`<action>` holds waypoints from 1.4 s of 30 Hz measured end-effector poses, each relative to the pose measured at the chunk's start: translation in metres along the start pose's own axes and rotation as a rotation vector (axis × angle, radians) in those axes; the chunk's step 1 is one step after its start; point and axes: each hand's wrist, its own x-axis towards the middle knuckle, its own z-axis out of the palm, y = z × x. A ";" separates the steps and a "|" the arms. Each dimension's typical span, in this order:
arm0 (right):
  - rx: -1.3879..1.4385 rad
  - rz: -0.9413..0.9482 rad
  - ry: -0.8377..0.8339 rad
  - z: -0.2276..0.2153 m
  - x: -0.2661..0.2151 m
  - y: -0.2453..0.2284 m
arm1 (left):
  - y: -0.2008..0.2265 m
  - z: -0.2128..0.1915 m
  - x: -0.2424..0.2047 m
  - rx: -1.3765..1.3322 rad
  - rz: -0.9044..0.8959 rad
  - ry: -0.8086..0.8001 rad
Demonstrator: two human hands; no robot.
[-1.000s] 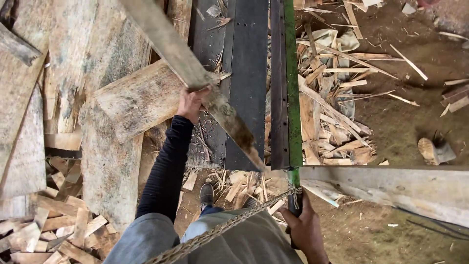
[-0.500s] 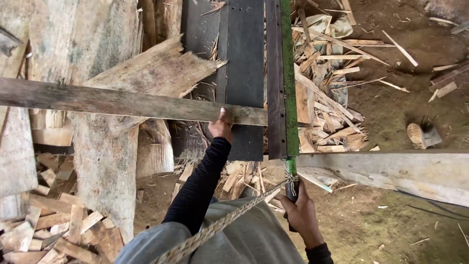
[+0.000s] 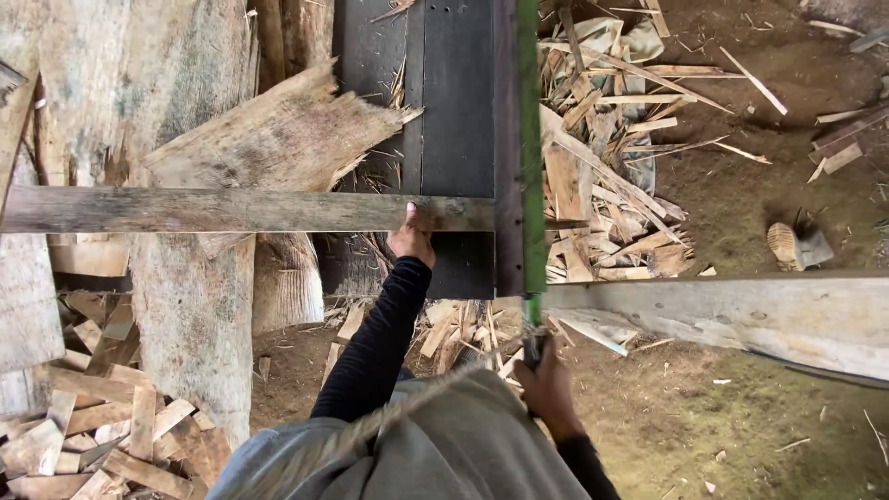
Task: The person repeatedly picks up wooden planks from a pile, positions them on a splitting machine, and pulls a rope to split the planks. The split pieces fall to the ground, and the person continues the process with additional planks.
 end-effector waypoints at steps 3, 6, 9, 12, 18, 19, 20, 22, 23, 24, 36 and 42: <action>-0.059 0.008 0.019 0.026 0.005 0.023 | 0.015 0.005 -0.017 -0.023 -0.021 -0.056; -0.050 0.079 0.039 0.004 -0.027 -0.039 | 0.020 0.012 -0.021 0.017 -0.054 -0.030; 0.020 0.011 0.031 -0.020 -0.047 -0.054 | 0.025 0.012 -0.038 -0.075 0.022 -0.176; 0.033 -0.063 0.034 -0.032 -0.051 -0.055 | 0.028 -0.002 -0.059 -0.135 0.092 -0.214; 0.083 -0.075 -0.008 -0.041 -0.056 -0.054 | 0.090 0.006 -0.195 -0.245 -0.121 -0.044; 0.102 -0.083 -0.006 -0.040 -0.057 -0.049 | 0.106 0.008 -0.224 -0.378 -0.400 -0.007; 0.092 -0.093 -0.028 -0.040 -0.055 -0.049 | 0.072 -0.035 -0.193 -0.392 -0.380 0.001; 0.125 -0.096 -0.046 -0.035 -0.054 -0.044 | 0.010 -0.112 -0.136 -0.118 0.231 -0.169; 0.112 -0.092 -0.062 -0.036 -0.045 -0.025 | 0.032 -0.103 -0.168 -0.123 0.237 -0.149; 0.097 -0.148 -0.057 -0.036 -0.037 -0.006 | 0.055 -0.094 -0.200 0.054 0.232 -0.129; 0.071 -0.178 -0.033 -0.042 -0.013 0.013 | 0.148 -0.189 -0.288 0.128 0.051 0.061; 0.192 -0.133 -0.115 -0.052 0.042 0.048 | 0.171 -0.249 -0.340 0.196 0.140 -0.124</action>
